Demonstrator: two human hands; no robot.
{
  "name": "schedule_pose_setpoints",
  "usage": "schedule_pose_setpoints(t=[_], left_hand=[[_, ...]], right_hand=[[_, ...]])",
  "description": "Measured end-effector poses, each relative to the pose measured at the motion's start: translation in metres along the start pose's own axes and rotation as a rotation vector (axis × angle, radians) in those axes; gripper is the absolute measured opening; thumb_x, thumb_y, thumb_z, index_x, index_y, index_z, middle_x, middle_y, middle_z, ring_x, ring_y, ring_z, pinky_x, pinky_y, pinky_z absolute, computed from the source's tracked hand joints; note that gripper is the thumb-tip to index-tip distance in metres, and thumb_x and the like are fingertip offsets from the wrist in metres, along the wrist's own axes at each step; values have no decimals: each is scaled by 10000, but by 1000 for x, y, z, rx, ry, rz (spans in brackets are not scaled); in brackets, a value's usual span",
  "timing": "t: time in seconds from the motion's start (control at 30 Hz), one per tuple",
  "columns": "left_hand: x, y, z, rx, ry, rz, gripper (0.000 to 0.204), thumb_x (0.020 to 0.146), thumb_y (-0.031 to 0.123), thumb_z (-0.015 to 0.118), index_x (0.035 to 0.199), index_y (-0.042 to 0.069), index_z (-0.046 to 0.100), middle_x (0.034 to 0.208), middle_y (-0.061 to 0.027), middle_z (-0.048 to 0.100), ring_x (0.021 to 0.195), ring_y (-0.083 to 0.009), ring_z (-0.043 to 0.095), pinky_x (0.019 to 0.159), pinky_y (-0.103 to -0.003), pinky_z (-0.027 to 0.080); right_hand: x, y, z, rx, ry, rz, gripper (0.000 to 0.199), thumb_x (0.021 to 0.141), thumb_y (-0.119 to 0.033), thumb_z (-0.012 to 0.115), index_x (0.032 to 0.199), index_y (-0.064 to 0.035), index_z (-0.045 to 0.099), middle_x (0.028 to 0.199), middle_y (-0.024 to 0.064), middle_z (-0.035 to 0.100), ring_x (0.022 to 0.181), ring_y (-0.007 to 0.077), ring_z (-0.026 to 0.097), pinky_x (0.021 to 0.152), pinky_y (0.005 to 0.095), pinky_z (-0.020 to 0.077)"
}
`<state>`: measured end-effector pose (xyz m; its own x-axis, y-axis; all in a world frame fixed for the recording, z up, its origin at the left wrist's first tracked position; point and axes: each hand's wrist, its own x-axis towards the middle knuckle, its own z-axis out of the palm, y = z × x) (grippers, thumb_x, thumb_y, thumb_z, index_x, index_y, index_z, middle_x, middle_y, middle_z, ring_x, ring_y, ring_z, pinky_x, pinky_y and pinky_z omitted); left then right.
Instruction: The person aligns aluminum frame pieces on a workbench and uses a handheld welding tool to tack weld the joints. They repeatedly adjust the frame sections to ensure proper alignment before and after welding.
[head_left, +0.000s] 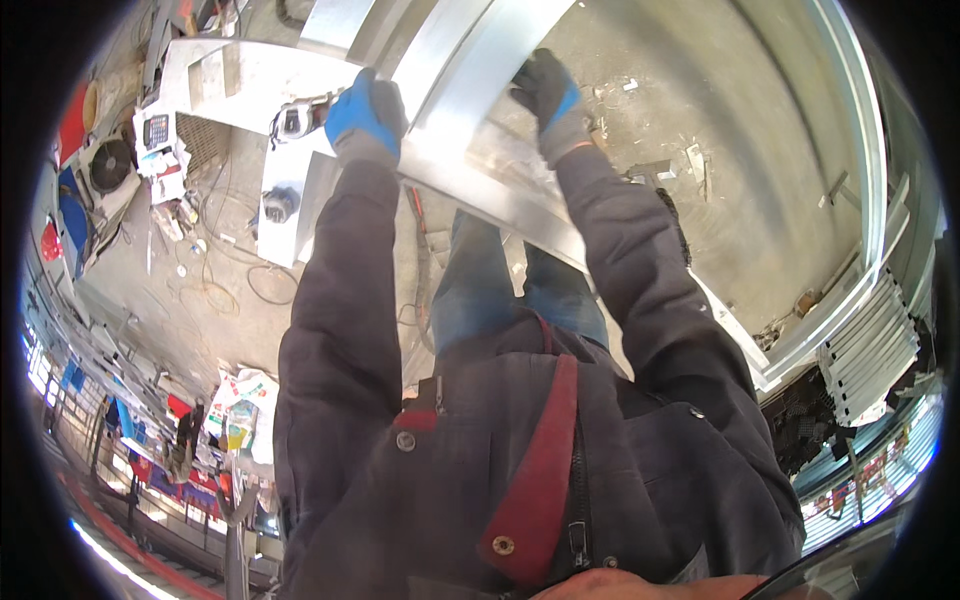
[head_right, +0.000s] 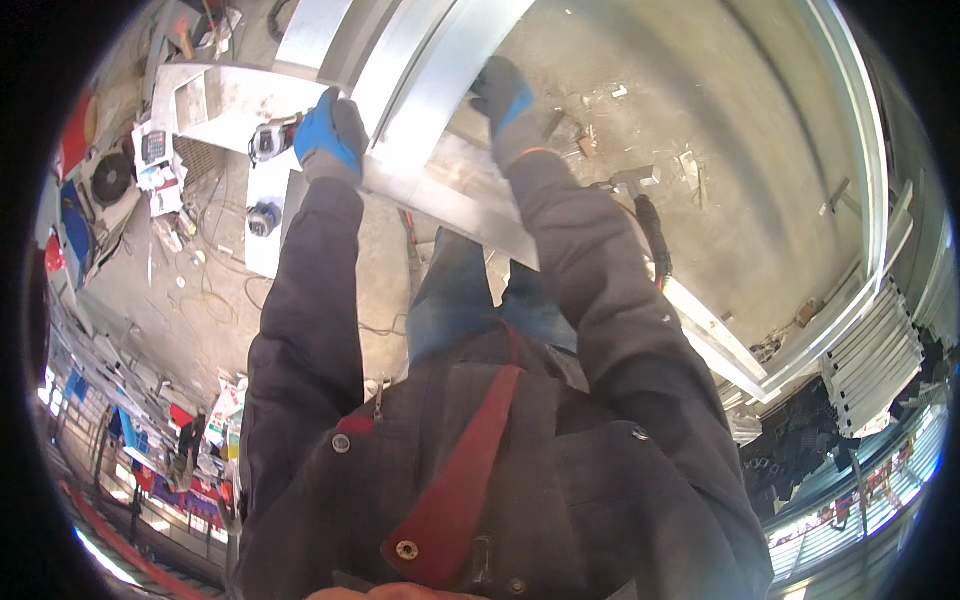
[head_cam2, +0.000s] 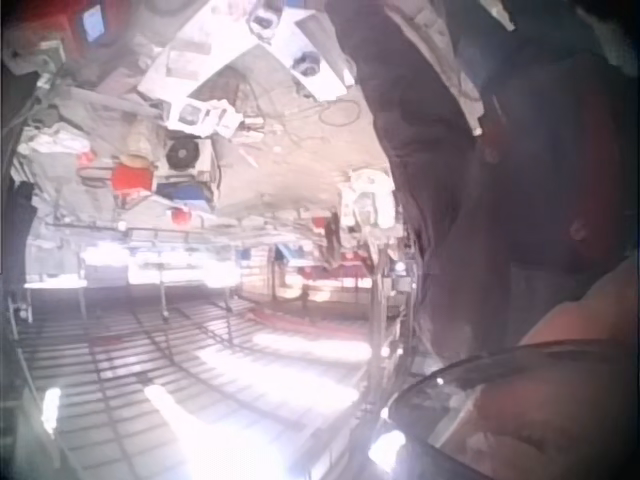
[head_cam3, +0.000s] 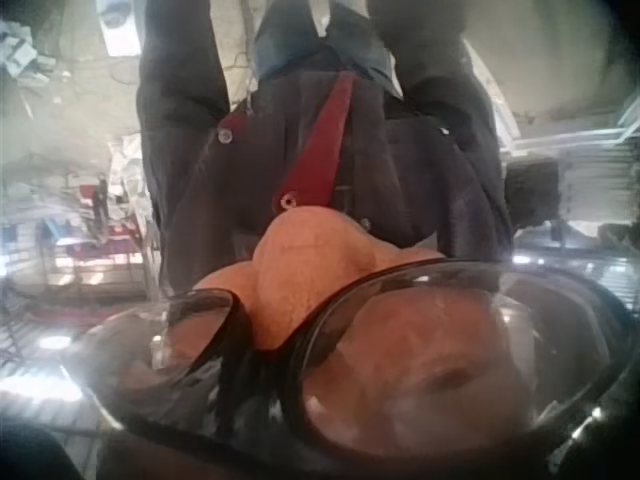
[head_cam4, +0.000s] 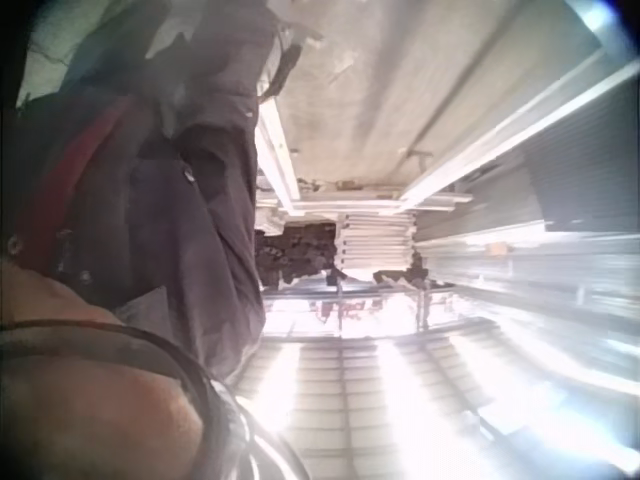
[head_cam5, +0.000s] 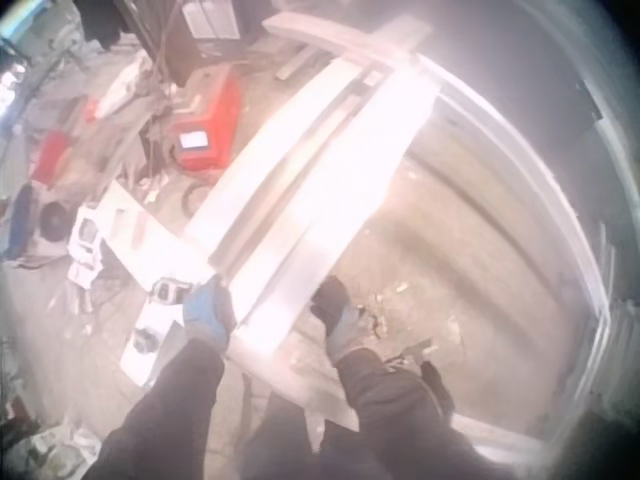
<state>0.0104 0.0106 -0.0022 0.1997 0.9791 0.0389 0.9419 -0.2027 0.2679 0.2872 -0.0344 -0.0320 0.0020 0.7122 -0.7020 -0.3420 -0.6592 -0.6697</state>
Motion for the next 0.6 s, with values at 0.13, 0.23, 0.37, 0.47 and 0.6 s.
schedule_pose_setpoints(t=[0.13, 0.23, 0.37, 0.47, 0.6], left_hand=[[9, 15, -17, 253, -246, -46, 164, 953, 176, 620, 950, 71, 747, 986, -183, 772, 928, -361, 753, 832, -458, 596], [13, 22, -23, 249, -329, -61, 142, 905, 153, 640, 910, 72, 756, 903, -196, 767, 864, -368, 760, 802, -445, 596], [16, 23, -18, 165, -247, -75, 81, 871, 127, 654, 857, 71, 710, 928, -188, 754, 942, -358, 740, 835, -454, 571], [-2, 7, -11, -11, 67, 62, 130, 882, 101, 638, 997, 89, 697, 1069, -159, 742, 1025, -356, 708, 889, -451, 550], [-5, -13, 10, -17, -146, -28, 272, 942, 201, 677, 1178, 69, 712, 1109, -159, 737, 1051, -362, 702, 938, -437, 543]], right_hand=[[-12, 7, 61, -501, 306, -147, 646, 1082, -463, 493, 1481, 45, 522, 1462, 255, 586, 1333, 371, 579, 1154, 438, 421], [-17, 19, 80, -105, 401, 28, 702, 1067, -543, 541, 1387, 78, 615, 1286, 252, 712, 1203, 353, 666, 1031, 426, 500], [-10, 21, 86, 248, 355, -132, 589, 1106, -470, 541, 1339, 66, 619, 1160, 160, 731, 1038, 225, 659, 922, 369, 530], [-19, 27, 94, 305, 370, -173, 555, 1114, -464, 534, 1301, 50, 628, 1116, 136, 724, 997, 198, 650, 899, 358, 529], [-26, 25, 100, 464, 424, -212, 548, 1115, -472, 527, 1296, 35, 631, 1114, 133, 722, 1000, 197, 650, 901, 365, 527]])
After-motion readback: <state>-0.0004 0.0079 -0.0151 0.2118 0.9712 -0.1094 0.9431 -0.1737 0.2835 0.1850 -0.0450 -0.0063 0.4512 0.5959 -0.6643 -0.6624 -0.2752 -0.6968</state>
